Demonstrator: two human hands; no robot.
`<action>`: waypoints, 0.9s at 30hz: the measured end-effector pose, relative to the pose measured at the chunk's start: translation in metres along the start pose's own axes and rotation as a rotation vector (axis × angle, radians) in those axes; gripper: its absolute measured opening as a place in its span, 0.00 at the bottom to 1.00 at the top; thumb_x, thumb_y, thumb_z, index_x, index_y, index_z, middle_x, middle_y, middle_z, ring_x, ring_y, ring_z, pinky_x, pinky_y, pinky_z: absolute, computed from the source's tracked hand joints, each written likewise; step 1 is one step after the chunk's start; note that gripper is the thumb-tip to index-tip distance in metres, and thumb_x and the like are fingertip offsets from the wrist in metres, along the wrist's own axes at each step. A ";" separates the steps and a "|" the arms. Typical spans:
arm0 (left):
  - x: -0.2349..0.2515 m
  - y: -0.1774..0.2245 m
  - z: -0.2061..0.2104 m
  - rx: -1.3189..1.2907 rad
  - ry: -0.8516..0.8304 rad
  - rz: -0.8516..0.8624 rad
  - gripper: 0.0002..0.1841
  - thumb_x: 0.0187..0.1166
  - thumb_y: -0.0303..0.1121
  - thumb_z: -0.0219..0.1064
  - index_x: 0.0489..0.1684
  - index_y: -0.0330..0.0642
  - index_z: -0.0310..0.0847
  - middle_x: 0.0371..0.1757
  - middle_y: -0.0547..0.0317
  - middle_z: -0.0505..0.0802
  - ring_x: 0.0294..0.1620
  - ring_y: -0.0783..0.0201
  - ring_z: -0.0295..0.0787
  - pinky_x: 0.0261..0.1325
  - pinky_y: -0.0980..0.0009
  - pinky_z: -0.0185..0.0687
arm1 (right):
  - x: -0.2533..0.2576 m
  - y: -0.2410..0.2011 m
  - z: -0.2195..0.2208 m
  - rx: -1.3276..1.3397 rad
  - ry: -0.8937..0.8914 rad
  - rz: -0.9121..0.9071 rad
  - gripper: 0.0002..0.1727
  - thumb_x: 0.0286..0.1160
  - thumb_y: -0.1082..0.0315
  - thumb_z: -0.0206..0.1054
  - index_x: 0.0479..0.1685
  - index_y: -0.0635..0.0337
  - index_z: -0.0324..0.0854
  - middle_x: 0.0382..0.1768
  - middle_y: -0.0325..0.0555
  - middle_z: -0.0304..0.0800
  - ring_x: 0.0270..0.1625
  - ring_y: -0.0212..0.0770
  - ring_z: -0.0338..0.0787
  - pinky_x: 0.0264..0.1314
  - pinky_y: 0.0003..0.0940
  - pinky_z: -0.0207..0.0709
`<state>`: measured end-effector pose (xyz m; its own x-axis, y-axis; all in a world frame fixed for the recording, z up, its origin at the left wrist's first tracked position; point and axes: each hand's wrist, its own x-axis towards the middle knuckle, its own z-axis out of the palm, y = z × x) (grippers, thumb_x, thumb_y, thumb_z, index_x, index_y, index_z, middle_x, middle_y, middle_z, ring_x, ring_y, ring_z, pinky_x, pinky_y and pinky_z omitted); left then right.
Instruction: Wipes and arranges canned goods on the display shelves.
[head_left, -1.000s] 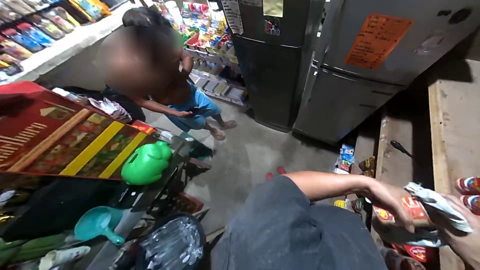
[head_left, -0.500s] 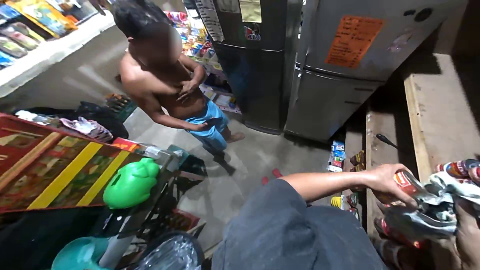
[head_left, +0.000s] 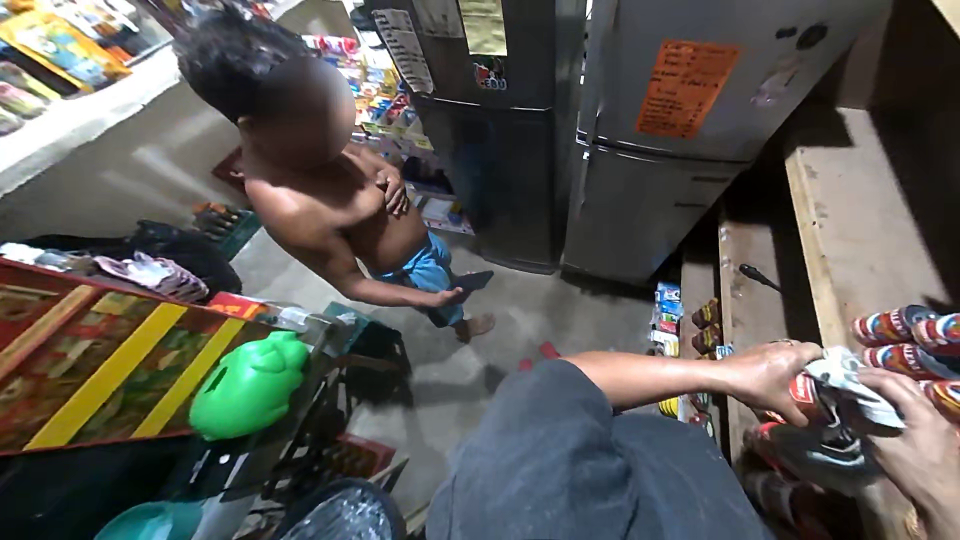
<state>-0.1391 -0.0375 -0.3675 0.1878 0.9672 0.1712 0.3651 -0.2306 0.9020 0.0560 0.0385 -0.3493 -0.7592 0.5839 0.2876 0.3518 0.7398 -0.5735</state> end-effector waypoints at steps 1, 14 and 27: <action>-0.001 -0.001 0.002 0.042 -0.006 0.017 0.41 0.49 0.23 0.88 0.68 0.22 0.73 0.64 0.28 0.85 0.70 0.38 0.82 0.75 0.48 0.75 | -0.001 0.002 -0.004 -0.022 -0.033 0.068 0.19 0.59 0.75 0.68 0.50 0.82 0.80 0.54 0.77 0.83 0.59 0.67 0.84 0.67 0.59 0.75; 0.017 -0.003 -0.018 -0.680 0.416 -0.224 0.31 0.80 0.24 0.67 0.85 0.36 0.64 0.61 0.39 0.86 0.54 0.59 0.86 0.59 0.62 0.83 | -0.021 -0.020 0.007 0.674 0.514 0.586 0.28 0.80 0.67 0.63 0.74 0.72 0.63 0.52 0.37 0.87 0.51 0.19 0.89 0.59 0.20 0.85; 0.033 0.003 0.055 -0.781 0.408 -0.233 0.30 0.94 0.50 0.35 0.74 0.32 0.68 0.52 0.51 0.90 0.51 0.66 0.88 0.58 0.64 0.87 | 0.010 -0.048 0.035 0.248 0.550 0.406 0.28 0.81 0.65 0.65 0.77 0.70 0.72 0.70 0.63 0.83 0.73 0.50 0.84 0.79 0.46 0.75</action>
<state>-0.0820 -0.0116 -0.3809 -0.2048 0.9772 -0.0556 -0.3960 -0.0307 0.9177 0.0124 -0.0031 -0.3460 -0.1868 0.9283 0.3215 0.3634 0.3694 -0.8553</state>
